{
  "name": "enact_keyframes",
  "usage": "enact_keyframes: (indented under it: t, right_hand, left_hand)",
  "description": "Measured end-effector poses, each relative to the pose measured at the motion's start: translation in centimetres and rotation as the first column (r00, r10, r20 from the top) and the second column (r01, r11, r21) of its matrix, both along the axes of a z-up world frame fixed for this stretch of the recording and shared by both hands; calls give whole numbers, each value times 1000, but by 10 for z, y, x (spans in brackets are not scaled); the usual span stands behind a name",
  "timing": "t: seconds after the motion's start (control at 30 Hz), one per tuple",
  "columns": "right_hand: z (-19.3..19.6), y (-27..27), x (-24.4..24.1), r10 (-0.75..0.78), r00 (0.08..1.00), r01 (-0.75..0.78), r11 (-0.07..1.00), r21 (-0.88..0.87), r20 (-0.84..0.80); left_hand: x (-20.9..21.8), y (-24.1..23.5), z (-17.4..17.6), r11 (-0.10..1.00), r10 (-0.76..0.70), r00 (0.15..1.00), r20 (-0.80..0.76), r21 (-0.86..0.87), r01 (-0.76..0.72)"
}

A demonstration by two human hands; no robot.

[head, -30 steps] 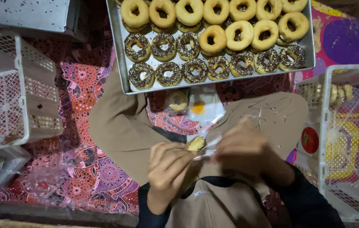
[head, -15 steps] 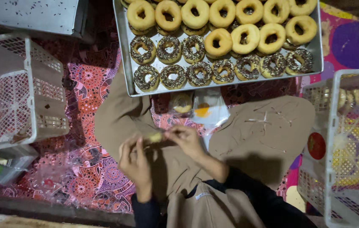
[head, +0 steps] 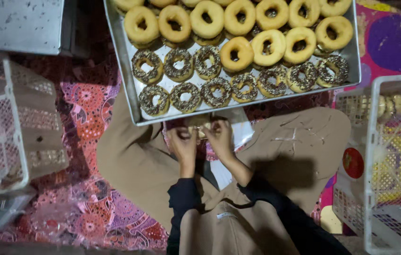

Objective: The person sits on a patterned mat and repeatedly picks donuts from a metal tray, places them into small plastic bags, and stacks the filled bags in a white crate. The donuts include plain and chocolate-sprinkled varieties.

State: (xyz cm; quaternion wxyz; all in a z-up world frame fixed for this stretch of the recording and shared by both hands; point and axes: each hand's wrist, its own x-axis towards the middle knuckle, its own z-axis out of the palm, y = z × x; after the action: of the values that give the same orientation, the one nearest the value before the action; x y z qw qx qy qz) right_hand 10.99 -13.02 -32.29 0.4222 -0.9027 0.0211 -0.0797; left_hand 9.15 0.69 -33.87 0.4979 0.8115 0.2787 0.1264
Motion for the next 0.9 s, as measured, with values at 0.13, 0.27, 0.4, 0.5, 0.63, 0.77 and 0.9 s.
enact_keyframes:
  t: [0.13,0.27,0.4,0.5,0.63,0.77,0.9]
  right_hand:
    - [-11,2,29,134,782,-3,978,211,-608]
    - [4,6,23,273,716,169,825,539,-642]
    - [50,-21,-1,330,934,-252,879,406,-135]
    - [95,-71,-26,436,872,-490,778,395,222]
    - [150,-166,-49,528,791,-558,830,10,309]
    - [181,-226,-90,272,956,-196,867,458,-107]
    - [181,-283,-124,181,899,-289,929,232,398]
  left_hand:
    - [30,34,-76,972,-176,916,-362,-214,102]
    - [26,46,-72,782,-332,889,-315,-620,72]
    - [-4,14,21,662,-488,865,119,-596,456]
    - [-22,-30,99,565,-617,672,409,-364,740]
    - [-15,-96,159,346,-813,357,460,-110,932]
    - [-22,-180,181,231,-863,186,469,40,972]
    - [-29,-248,188,-25,-771,125,624,-226,974]
